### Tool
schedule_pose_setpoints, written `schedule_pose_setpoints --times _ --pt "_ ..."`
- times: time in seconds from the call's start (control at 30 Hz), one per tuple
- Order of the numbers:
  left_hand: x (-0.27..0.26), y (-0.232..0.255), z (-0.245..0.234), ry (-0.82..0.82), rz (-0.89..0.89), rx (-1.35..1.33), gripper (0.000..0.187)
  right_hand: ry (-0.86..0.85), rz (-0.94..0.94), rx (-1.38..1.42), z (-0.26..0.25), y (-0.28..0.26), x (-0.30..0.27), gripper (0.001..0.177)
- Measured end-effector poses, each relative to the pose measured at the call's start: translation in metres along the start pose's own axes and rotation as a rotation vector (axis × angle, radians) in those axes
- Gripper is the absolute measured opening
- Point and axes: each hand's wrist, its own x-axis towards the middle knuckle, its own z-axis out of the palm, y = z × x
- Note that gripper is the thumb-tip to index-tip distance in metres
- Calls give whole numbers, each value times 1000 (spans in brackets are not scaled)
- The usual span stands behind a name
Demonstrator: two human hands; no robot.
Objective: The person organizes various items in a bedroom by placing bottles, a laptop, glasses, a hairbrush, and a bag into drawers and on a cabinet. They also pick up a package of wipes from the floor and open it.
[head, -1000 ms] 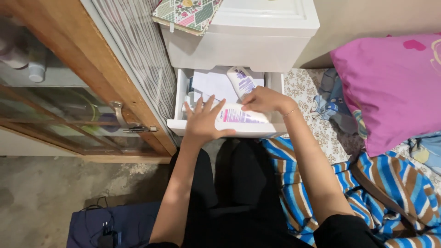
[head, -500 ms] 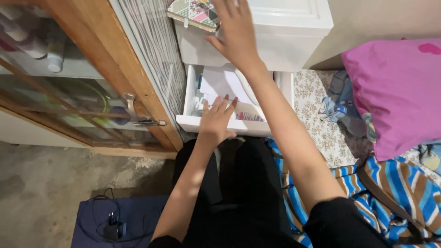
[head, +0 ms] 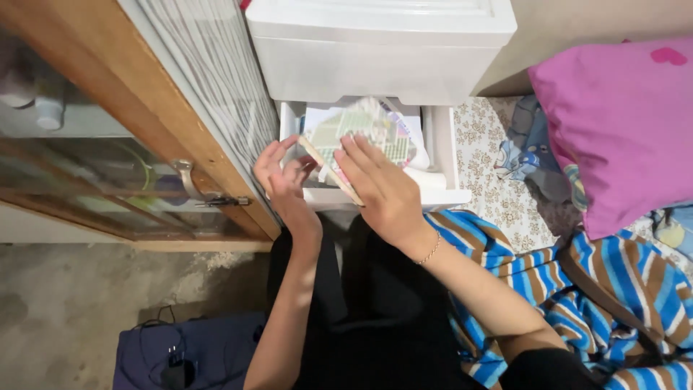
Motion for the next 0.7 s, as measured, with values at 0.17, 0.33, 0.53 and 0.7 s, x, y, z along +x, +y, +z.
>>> schedule_pose_setpoints --times 0.17,0.33,0.53,0.7 --pt "18 -41 -2 -262 19 424 31 -240 105 -183 75 42 -38 53" --pt "51 -95 0 -421 30 798 45 -354 162 -355 142 72 -36 51" --pt "99 -31 51 -250 881 785 28 -582 539 62 167 95 -28 74" --pt "171 -8 94 -24 962 1245 28 -579 569 375 160 105 -36 60"
